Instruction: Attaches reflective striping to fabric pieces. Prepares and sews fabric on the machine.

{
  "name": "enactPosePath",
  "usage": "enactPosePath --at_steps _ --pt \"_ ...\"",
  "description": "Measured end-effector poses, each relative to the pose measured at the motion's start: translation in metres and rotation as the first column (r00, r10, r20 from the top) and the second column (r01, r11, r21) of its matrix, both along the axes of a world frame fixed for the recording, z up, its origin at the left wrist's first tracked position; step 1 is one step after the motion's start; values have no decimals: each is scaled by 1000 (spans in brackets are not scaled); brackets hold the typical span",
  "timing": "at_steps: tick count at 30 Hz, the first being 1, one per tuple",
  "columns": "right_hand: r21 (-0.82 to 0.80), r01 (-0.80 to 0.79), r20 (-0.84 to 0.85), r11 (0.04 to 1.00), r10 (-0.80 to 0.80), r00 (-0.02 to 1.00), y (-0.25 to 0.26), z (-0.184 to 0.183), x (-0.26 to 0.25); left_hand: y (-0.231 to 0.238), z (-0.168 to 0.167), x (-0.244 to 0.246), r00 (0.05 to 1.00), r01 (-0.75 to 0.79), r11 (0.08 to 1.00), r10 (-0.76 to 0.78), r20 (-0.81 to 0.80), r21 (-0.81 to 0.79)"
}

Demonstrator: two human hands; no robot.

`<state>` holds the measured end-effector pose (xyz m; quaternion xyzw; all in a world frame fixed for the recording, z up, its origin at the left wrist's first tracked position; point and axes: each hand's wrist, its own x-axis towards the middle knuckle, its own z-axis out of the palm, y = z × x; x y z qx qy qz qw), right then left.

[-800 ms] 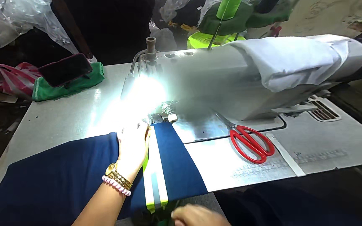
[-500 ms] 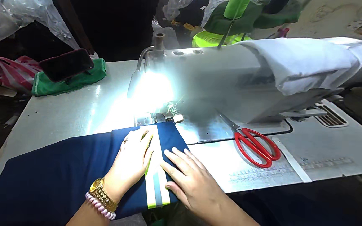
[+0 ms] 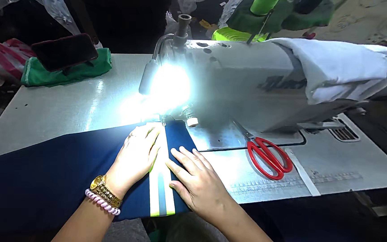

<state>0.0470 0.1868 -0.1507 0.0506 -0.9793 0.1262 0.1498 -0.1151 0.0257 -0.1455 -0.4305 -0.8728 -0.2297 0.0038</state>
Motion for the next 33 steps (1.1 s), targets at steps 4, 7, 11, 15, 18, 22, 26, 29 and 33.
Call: enactPosePath --at_steps 4,7,11,15,18,22,26,29,33 --pt "14 -1 -3 1000 1 1000 1 -1 3 -1 0 1 1000 3 1000 -3 -3 -24" --pt "18 0 -3 1000 0 1000 1 -2 3 -2 0 2 1000 -2 999 2 6 -34" --pt "15 4 1 1000 -4 1000 0 -2 4 -1 -1 2 1000 -5 1000 5 3 -28" --pt "28 2 7 1000 -2 1000 1 -2 4 1 -1 2 1000 3 999 -4 -10 -42" --pt "31 1 5 1000 -1 1000 1 -2 4 0 0 3 1000 -1 998 -1 -19 -65" --pt "38 -2 -1 999 2 1000 1 -1 3 0 -1 0 999 16 999 -17 -33 -44" --pt "66 -2 0 998 2 1000 3 0 -2 1 -2 -3 999 23 998 -25 -40 -58" --pt "80 -19 -8 997 20 1000 8 1 -14 6 2 -11 999 31 997 -33 -24 -74" --pt "-112 -19 -26 994 16 1000 19 16 -2 -9 13 -6 999 36 997 -34 35 -72"
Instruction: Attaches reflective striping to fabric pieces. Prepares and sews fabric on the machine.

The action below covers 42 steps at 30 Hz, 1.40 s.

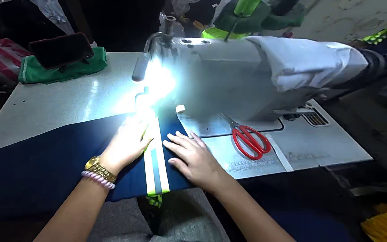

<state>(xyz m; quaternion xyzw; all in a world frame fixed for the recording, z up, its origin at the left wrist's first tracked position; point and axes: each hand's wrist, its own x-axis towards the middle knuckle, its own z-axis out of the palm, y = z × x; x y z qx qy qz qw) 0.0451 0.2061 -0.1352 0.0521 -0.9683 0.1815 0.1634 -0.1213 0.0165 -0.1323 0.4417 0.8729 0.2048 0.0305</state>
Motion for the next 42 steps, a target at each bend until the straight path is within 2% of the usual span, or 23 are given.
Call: enactPosePath --at_steps 2,4,6,8,10,17,29,31,33,34,36,38,40,41,42 --pt "-92 76 -104 993 -85 991 18 9 28 -35 10 5 998 -59 997 60 -22 44" --pt "-82 211 -177 974 -222 959 33 10 69 -92 11 9 982 -143 984 155 -107 109" --pt "-43 287 -186 957 -290 939 33 0 104 -153 6 15 952 -258 957 276 -134 136" --pt "4 295 -146 955 -291 945 17 -11 125 -195 4 27 911 -398 914 404 -80 81" --pt "61 291 -133 955 -281 950 1 -22 133 -215 -2 38 865 -499 866 499 -51 16" --pt "184 318 -173 930 -288 942 5 -32 135 -215 -12 45 852 -522 852 519 -71 -35" --pt "201 324 -177 925 -291 940 14 -31 137 -220 -18 55 840 -539 842 535 -97 -30" --pt "144 306 -191 941 -277 942 4 -29 143 -222 -17 51 841 -538 842 534 -86 -38" --pt "-36 264 -169 964 -267 949 -19 -27 148 -217 -8 51 842 -539 841 536 -55 -50" --pt "-171 237 -97 956 -256 962 -33 -27 149 -212 -4 53 848 -530 848 528 -49 -27" --pt "-475 268 177 838 -207 962 -57 -32 143 -189 0 56 876 -472 878 477 -68 83" --pt "-692 402 394 599 -154 906 -70 -52 127 -153 0 62 925 -356 919 372 -77 171" --pt "-791 449 452 415 -98 887 -76 -71 108 -114 -2 70 968 -241 949 249 -15 201" --pt "-816 448 449 365 -87 889 -80 -75 101 -97 -3 73 981 -193 959 195 14 206" --pt "-830 430 428 355 -88 899 -85 -76 98 -83 -4 76 989 -151 966 147 32 212"
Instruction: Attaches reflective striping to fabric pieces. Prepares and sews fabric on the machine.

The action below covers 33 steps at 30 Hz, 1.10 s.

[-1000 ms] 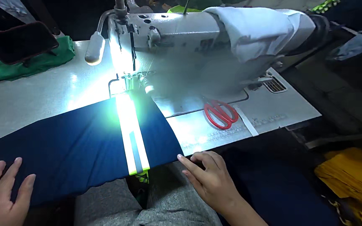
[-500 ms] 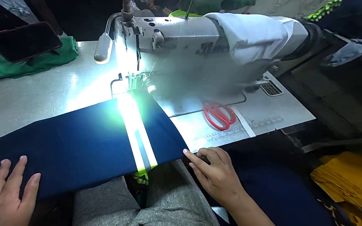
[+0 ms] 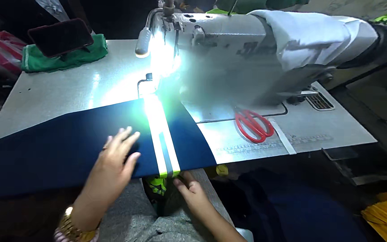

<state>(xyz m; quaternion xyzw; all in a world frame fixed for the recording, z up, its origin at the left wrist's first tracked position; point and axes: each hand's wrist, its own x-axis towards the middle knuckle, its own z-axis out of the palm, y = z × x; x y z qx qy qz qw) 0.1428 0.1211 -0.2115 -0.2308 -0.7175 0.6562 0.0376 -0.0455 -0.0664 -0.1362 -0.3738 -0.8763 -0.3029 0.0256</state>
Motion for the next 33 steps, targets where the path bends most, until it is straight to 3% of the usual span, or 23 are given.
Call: enactPosePath --at_steps 3,8,11,13,16,18,20,28,33 --pt "43 -82 -86 996 86 993 -13 16 5 24 -1 5 997 72 997 -73 21 41" --pt "-108 -180 -131 978 166 977 -28 52 16 30 -10 17 989 130 991 -131 67 20" --pt "134 -260 37 956 257 966 -20 43 14 31 -18 23 992 121 992 -120 35 -44" --pt "462 -316 139 829 284 949 -15 48 14 31 -19 24 994 112 992 -111 5 -63" --pt "854 -55 -68 517 217 974 -8 58 8 32 -20 23 993 114 992 -115 -3 -53" --pt "944 76 -152 321 221 963 0 59 -3 31 -22 24 991 127 991 -128 -29 -36" --pt "972 90 -142 219 238 961 5 56 -13 30 -25 26 984 159 987 -157 -83 18" --pt "985 66 -103 157 238 966 -4 57 -25 11 -25 15 963 262 965 -259 -75 30" --pt "987 -8 -33 158 254 967 4 63 -18 17 -18 46 933 209 978 -207 -296 -26"
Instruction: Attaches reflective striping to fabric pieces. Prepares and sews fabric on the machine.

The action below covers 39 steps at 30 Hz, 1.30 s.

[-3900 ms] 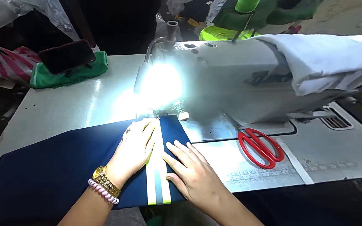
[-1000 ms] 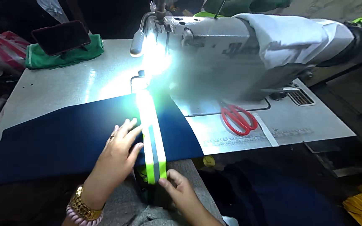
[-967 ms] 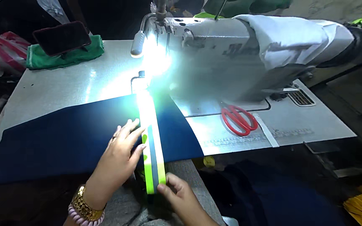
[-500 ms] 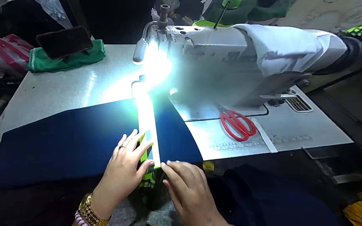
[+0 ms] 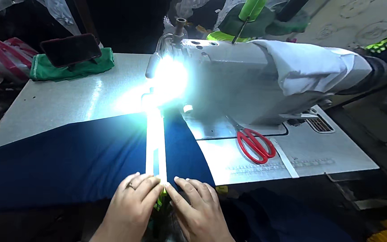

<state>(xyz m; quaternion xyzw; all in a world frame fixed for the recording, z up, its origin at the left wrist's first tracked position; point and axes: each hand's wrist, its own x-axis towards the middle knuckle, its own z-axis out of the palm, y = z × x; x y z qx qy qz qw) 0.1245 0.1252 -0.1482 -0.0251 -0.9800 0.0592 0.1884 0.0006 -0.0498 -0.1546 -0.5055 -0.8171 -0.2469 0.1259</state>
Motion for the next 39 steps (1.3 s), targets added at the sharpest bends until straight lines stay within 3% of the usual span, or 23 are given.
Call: enactPosePath --at_steps 7,14,26,28,32,35,39 --pt "-40 -6 79 999 9 997 5 11 -11 4 12 24 973 -85 989 109 205 -120" --pt "1 -1 8 1000 1 1000 34 8 -71 31 3 -33 985 -76 993 88 148 -86" --pt "11 -14 62 1000 13 998 71 21 -154 72 15 -127 975 12 971 42 218 -240" --pt "-121 -44 20 992 47 999 68 23 -143 71 21 -121 978 14 965 42 206 -262" --pt "-435 -166 -85 885 143 986 46 11 -76 44 23 -56 982 -33 994 52 184 -102" --pt "-418 -164 -83 894 142 986 34 2 -38 23 9 -24 974 -81 995 91 209 -56" --pt "-355 -165 -114 920 133 985 34 -7 -33 16 13 -19 959 -104 992 118 258 -65"
